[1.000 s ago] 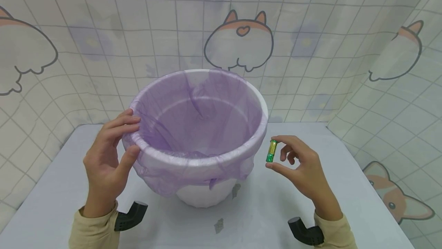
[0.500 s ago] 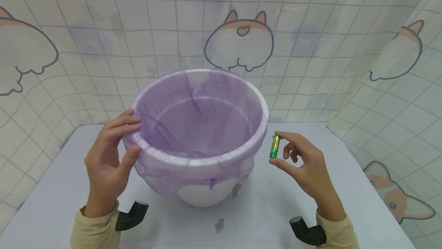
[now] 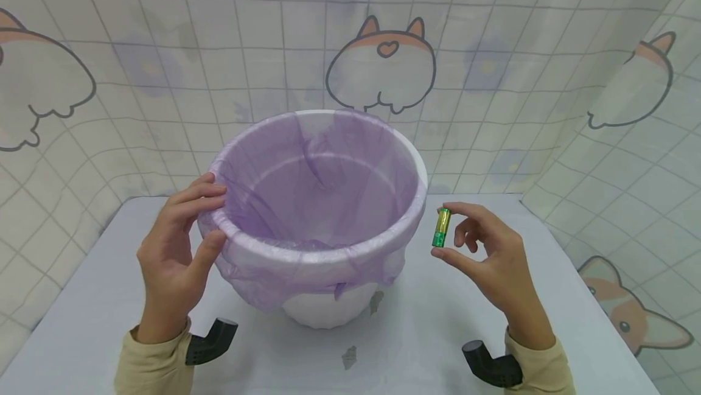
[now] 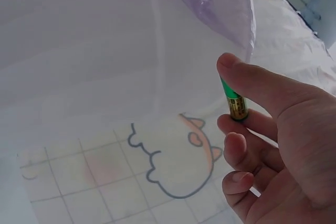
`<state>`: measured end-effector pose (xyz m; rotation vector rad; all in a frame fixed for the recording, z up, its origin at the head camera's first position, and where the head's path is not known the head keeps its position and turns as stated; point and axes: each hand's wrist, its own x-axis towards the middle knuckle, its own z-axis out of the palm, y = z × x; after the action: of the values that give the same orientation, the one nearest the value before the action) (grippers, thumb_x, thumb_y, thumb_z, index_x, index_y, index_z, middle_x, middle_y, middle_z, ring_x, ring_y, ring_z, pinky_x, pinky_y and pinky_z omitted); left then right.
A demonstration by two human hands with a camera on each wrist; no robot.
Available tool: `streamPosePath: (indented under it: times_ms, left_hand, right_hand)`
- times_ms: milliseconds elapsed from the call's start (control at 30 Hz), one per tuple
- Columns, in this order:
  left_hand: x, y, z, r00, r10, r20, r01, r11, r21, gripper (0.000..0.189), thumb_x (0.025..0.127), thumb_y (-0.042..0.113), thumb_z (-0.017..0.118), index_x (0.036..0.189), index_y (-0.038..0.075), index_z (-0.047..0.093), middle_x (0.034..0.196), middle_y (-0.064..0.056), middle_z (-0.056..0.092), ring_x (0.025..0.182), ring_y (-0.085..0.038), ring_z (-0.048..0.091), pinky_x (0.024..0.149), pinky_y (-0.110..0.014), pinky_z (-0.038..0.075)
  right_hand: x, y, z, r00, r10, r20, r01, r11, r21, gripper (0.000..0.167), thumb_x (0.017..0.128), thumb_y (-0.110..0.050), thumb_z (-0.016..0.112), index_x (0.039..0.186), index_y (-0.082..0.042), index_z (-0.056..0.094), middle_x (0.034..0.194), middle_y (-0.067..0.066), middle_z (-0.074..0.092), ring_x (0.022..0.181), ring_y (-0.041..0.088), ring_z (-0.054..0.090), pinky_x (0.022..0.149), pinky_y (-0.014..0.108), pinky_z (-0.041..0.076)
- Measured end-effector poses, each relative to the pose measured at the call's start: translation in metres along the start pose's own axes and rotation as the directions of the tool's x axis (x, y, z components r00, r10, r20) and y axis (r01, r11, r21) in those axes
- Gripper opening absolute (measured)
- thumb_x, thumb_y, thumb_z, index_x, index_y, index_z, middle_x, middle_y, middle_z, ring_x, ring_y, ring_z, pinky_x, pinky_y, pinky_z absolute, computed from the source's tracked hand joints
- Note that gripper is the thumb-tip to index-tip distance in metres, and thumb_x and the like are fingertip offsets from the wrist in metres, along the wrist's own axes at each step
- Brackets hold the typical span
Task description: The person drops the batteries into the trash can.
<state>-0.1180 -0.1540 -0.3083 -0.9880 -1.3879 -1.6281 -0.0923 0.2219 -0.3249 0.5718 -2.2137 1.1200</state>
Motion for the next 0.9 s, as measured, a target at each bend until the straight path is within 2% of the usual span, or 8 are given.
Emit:
streamPosePath:
  times_ms: [467,700,900]
  left_hand:
    - [0.0,0.001,0.001,1.0,0.004,0.0,-0.004,1.0,0.002,0.033,0.084,0.0,0.07,0.104,-0.022,0.057,0.114,-0.02,0.066,0.126,-0.034,0.053,0.114,-0.036,0.042]
    - [0.001,0.0,0.001,1.0,0.0,0.0,0.0,1.0,0.01,0.034,0.084,0.001,0.07,0.105,-0.022,0.057,0.115,-0.019,0.066,0.127,-0.034,0.053,0.114,-0.036,0.042]
    - [0.0,-0.001,0.0,1.0,0.0,-0.001,0.0,1.0,0.009,0.033,0.084,0.0,0.07,0.105,-0.022,0.057,0.115,-0.019,0.066,0.127,-0.034,0.053,0.115,-0.036,0.041]
  right_hand:
    - [0.013,-0.01,-0.005,0.997,-0.07,0.012,0.07,0.996,0.053,0.063,0.063,0.012,0.08,0.121,-0.002,0.062,0.083,-0.002,0.055,0.073,0.007,0.049,0.058,0.017,0.041]
    - [0.021,-0.015,-0.005,0.991,-0.129,-0.039,0.133,0.982,0.134,0.063,0.061,0.017,0.076,0.121,0.004,0.061,0.09,-0.003,0.056,0.072,0.009,0.049,0.057,0.018,0.04]
    - [0.028,-0.019,-0.005,0.987,-0.152,-0.05,0.158,0.978,0.135,0.063,0.062,0.015,0.077,0.123,0.005,0.06,0.088,-0.004,0.057,0.072,0.009,0.049,0.058,0.017,0.039]
